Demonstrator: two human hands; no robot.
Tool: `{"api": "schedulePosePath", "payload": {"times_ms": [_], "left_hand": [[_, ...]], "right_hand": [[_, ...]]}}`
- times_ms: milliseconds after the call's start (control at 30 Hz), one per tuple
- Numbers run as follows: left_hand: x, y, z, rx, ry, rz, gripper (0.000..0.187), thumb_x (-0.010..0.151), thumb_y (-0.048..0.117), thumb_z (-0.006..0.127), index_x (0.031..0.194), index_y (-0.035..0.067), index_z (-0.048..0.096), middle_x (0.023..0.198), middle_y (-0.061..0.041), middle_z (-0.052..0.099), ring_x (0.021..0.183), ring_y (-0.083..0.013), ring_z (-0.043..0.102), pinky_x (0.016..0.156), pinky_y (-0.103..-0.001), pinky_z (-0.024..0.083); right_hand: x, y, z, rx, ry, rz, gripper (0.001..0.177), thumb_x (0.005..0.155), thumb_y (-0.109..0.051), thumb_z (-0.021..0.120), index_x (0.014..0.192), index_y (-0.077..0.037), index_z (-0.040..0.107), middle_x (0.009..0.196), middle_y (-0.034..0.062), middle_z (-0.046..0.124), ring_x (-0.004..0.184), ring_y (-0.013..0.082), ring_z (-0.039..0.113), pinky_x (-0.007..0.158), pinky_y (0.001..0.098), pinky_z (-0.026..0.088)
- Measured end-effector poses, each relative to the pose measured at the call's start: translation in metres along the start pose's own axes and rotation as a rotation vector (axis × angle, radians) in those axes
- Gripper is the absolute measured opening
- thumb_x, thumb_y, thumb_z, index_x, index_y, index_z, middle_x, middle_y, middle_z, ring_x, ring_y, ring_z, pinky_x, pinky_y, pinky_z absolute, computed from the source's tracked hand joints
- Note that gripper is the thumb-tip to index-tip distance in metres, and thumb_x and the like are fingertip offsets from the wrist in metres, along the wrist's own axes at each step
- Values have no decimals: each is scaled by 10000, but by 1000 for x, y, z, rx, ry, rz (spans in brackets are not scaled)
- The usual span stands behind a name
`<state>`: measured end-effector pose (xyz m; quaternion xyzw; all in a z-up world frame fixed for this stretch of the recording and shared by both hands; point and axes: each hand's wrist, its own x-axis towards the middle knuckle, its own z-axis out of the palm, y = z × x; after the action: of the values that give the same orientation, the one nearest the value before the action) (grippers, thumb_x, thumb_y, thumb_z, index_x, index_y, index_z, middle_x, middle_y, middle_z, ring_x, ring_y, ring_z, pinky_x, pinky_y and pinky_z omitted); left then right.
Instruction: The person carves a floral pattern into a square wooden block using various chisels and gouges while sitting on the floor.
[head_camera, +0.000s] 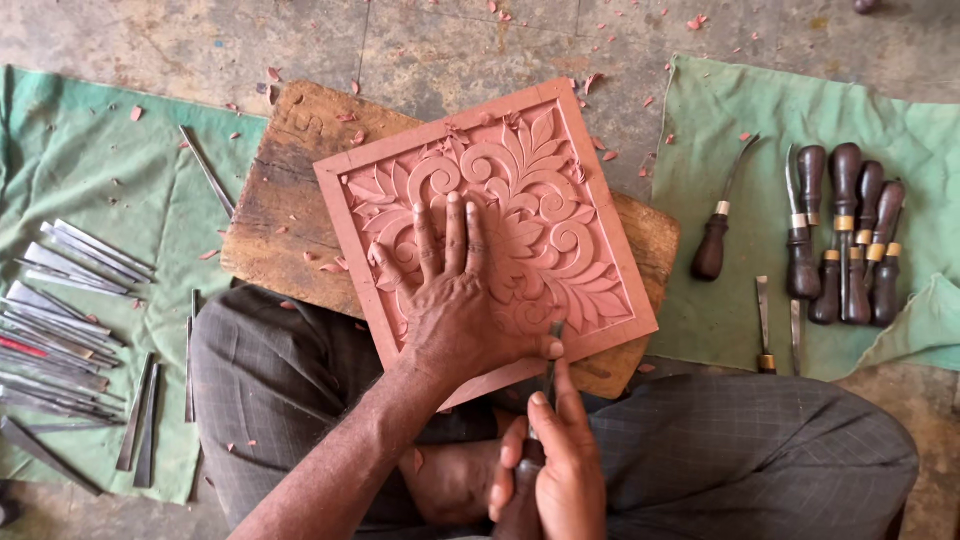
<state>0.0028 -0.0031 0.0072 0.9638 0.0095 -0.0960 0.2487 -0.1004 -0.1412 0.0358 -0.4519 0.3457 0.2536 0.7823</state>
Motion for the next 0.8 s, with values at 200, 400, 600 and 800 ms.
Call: {"api": "schedulePosePath", "payload": {"times_ms": [200,400,600,800], "left_hand": [[3,-2,-3,0,-82,-46,1690,390,831,853,1581,-24,12,1680,-223,-10,1514,-473,-143,1054,-820,-120],[3,-4,-4,13,-99,-47,1664,420,844,838,1568,-28,5,1682,-209,-22,1520,-458,-139,1049,-822,-119],[2,-2,0,-5,12,-20,1646,430,883,801,1570,-33,47,1670,-221,36,1518,-467,-111,1074,-809,-128],[0,1,8,50,45,-27,1639,416,951,734,1553,-29,77,1652,-224,72,1501,-475,-97,1026,-822,-146]], "right_hand": [[-2,1,29,101,132,-4,684,983,-346,477,1636,-409,284,590,99,517,314,232,513,274,403,459],[-1,-3,37,154,159,18,669,984,-332,466,1634,-410,326,607,88,509,331,221,512,286,397,456],[5,-6,5,195,-18,26,702,961,-233,436,1629,-389,283,599,87,508,321,227,502,278,403,458],[11,-17,-38,152,-173,85,685,981,-186,439,1633,-304,264,586,91,504,294,221,467,270,382,437]]}}
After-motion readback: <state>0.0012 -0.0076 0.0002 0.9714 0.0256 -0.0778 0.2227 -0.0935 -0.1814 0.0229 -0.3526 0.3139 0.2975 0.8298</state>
